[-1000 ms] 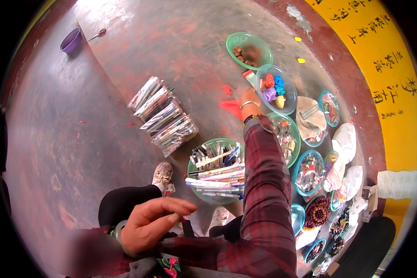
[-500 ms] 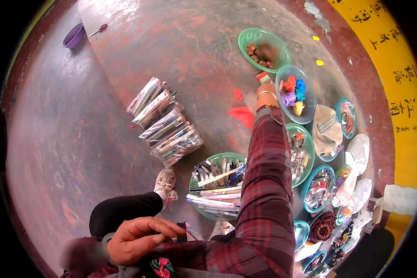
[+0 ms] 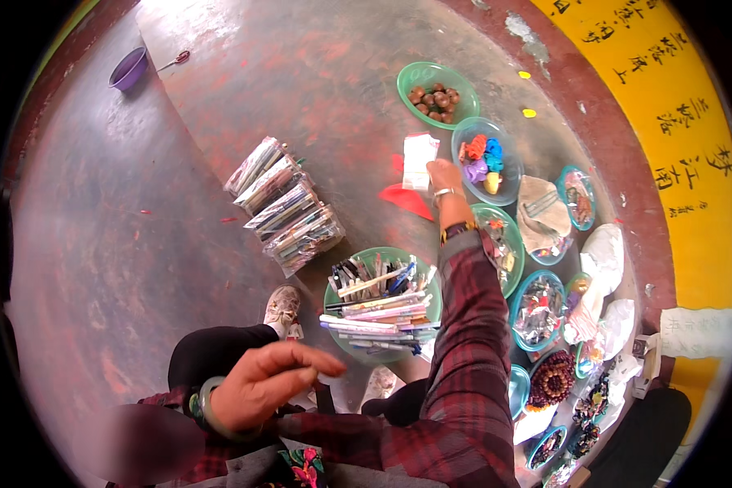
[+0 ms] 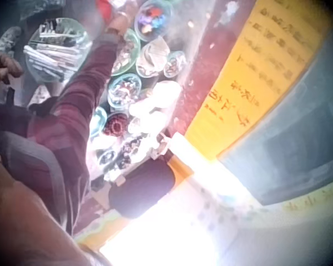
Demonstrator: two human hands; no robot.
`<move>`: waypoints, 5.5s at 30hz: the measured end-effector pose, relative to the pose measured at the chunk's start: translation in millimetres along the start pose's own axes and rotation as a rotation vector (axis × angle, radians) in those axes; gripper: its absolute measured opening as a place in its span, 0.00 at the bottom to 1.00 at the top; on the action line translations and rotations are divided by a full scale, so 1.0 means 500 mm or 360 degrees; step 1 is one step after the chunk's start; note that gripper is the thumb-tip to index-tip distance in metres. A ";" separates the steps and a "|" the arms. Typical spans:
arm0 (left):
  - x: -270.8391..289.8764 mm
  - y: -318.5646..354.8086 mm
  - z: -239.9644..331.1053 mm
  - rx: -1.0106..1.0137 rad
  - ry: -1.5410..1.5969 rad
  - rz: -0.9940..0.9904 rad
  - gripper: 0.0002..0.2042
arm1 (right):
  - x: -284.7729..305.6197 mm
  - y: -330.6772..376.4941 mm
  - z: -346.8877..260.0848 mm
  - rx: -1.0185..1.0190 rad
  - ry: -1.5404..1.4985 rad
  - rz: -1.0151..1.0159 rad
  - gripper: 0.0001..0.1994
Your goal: The person sits on the floor and packs small, individually wrapped items into clear plastic bags. They pick up items from a blue bowl and place them into bags held in their left hand, then set the filled bags aside.
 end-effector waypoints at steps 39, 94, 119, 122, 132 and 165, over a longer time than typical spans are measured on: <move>-0.241 -0.104 -0.279 -0.0219 0.0565 -0.0399 0.22 | 0.136 0.899 0.204 -0.0069 -0.1901 -0.0606 0.12; -0.207 -0.129 -0.243 -0.0080 -0.0047 -0.0323 0.10 | 0.203 0.902 0.217 0.0134 -0.2075 0.0001 0.12; -0.211 -0.103 -0.247 -0.0012 -0.0247 -0.0277 0.11 | 0.198 0.894 0.243 -0.0045 -0.1922 -0.0062 0.12; -0.205 -0.111 -0.245 -0.0031 -0.0269 -0.0272 0.11 | 0.192 0.889 0.252 -0.0025 -0.2001 -0.0134 0.13; -0.214 -0.094 -0.206 -0.0282 -0.0240 -0.0352 0.09 | 0.208 0.908 0.223 -0.0208 -0.2097 -0.0255 0.17; -0.255 -0.093 -0.248 -0.0394 0.0497 -0.0360 0.13 | 0.154 0.906 0.192 -0.0069 -0.1987 -0.0334 0.11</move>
Point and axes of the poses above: each hand's wrist, its own y-axis away from the middle knuckle, its own x-axis out of the back of the hand, z = x × y, the point moved 4 cm from there along -y, towards the middle knuckle, and after that the axes turned 11 degrees about -x, right-handed, at the moved point
